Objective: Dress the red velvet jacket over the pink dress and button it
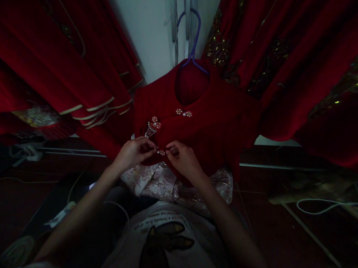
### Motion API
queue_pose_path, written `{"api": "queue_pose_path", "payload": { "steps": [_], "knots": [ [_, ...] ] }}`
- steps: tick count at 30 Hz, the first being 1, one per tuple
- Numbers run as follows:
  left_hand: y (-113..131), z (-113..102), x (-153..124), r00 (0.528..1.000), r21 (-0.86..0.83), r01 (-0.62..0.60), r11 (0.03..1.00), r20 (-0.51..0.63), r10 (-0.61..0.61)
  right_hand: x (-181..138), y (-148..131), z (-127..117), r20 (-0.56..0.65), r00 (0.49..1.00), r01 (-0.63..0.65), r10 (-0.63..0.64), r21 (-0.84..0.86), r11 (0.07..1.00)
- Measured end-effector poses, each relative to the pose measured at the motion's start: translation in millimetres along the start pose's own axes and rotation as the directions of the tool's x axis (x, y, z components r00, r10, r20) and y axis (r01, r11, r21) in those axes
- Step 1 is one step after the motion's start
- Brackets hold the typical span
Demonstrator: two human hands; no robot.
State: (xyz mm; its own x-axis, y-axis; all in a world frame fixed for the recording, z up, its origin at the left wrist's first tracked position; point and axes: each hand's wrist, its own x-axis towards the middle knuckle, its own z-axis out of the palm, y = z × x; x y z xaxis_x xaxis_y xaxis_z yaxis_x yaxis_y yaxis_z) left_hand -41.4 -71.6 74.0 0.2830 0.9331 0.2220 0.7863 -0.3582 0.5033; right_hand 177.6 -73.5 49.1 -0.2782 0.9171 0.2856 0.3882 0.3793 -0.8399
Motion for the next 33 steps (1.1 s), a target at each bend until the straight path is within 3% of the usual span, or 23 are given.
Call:
{"api": "queue_pose_path", "payload": {
  "steps": [6, 17, 25, 30, 33],
  "knots": [
    [-2.6, 14.5, -1.2, 0.996, 0.061, -0.064, 0.996, 0.068, 0.060, -0.3, 10.5, 17.8, 0.027, 0.999, -0.019, 0.020, -0.033, 0.999],
    [-13.0, 25.4, 4.8, 0.999, 0.004, -0.050, 0.999, 0.023, 0.050, 5.3, 24.7, 25.9, 0.016, 0.994, -0.108, 0.106, 0.157, 0.982],
    [-12.1, 30.2, 4.2, 0.999, -0.197, 0.027, 0.980, 0.028, -0.022, 6.4, 28.1, 34.7, -0.035, 0.994, -0.099, 0.108, 0.197, 0.975],
    [-11.4, 34.3, 3.2, 0.998, -0.192, 0.067, 0.979, 0.004, -0.068, 6.7, 32.1, 38.5, -0.051, 0.993, -0.097, 0.110, 0.207, 0.973],
    [-9.3, 30.9, 5.2, 0.999, -0.219, 0.050, 0.974, 0.027, -0.046, 8.1, 32.8, 31.6, 0.003, 0.994, -0.104, 0.106, 0.207, 0.973]
  ]
}}
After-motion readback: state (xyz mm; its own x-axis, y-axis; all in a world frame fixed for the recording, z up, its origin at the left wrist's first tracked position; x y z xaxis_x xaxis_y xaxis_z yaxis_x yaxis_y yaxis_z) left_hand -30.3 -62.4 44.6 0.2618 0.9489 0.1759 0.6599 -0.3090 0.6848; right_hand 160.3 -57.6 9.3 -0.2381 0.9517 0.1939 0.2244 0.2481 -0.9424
